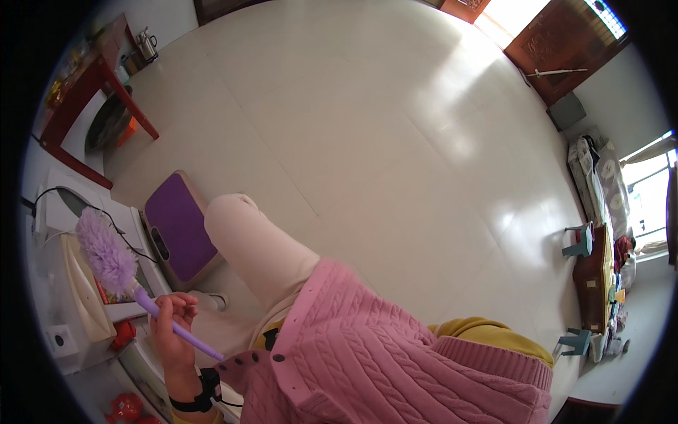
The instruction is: The person sits on the floor and uses a purple duster to clean a white cabinet, a security camera, and a purple scale. They move the camera to dust it, then return it, and continue dusting the cabinet and scale surfaces.
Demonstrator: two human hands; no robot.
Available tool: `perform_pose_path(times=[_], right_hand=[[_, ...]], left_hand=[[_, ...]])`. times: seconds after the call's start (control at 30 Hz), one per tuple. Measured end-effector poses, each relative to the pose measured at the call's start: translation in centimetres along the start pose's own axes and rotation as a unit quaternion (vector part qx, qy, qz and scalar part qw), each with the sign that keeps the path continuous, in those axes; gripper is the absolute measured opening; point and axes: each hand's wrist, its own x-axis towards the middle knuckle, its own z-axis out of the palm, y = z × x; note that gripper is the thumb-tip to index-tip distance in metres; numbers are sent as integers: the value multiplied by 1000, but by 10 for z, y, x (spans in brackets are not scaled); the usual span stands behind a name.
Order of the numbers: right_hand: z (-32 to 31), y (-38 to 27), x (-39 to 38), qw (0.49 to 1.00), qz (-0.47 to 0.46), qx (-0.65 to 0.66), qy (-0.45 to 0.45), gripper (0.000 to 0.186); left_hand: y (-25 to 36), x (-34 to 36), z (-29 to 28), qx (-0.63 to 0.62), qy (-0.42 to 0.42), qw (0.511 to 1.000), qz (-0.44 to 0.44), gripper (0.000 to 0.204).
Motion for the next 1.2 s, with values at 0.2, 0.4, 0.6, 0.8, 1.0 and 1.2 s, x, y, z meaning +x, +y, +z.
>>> perform_pose_path(times=[0.2,0.4,0.6,0.8,1.0,1.2], right_hand=[[5,6,3,1000,3,8,1,44],[5,11,6,1000,0,12,1,42],[6,13,10,1000,-5,11,2,41],[5,17,13,1000,-8,12,4,39],[5,21,16,1000,-10,13,7,37],[10,27,18,1000,-12,16,7,35]], left_hand=[[1,1,8,9,-11,1000,-12,23],[2,0,10,7,-14,1000,-14,23],[1,-1,14,0,7,1000,-18,23],[1,0,14,6,-3,1000,-23,24],[-2,-1,16,7,12,1000,-20,23],[-2,-2,19,7,3,1000,-22,22]])
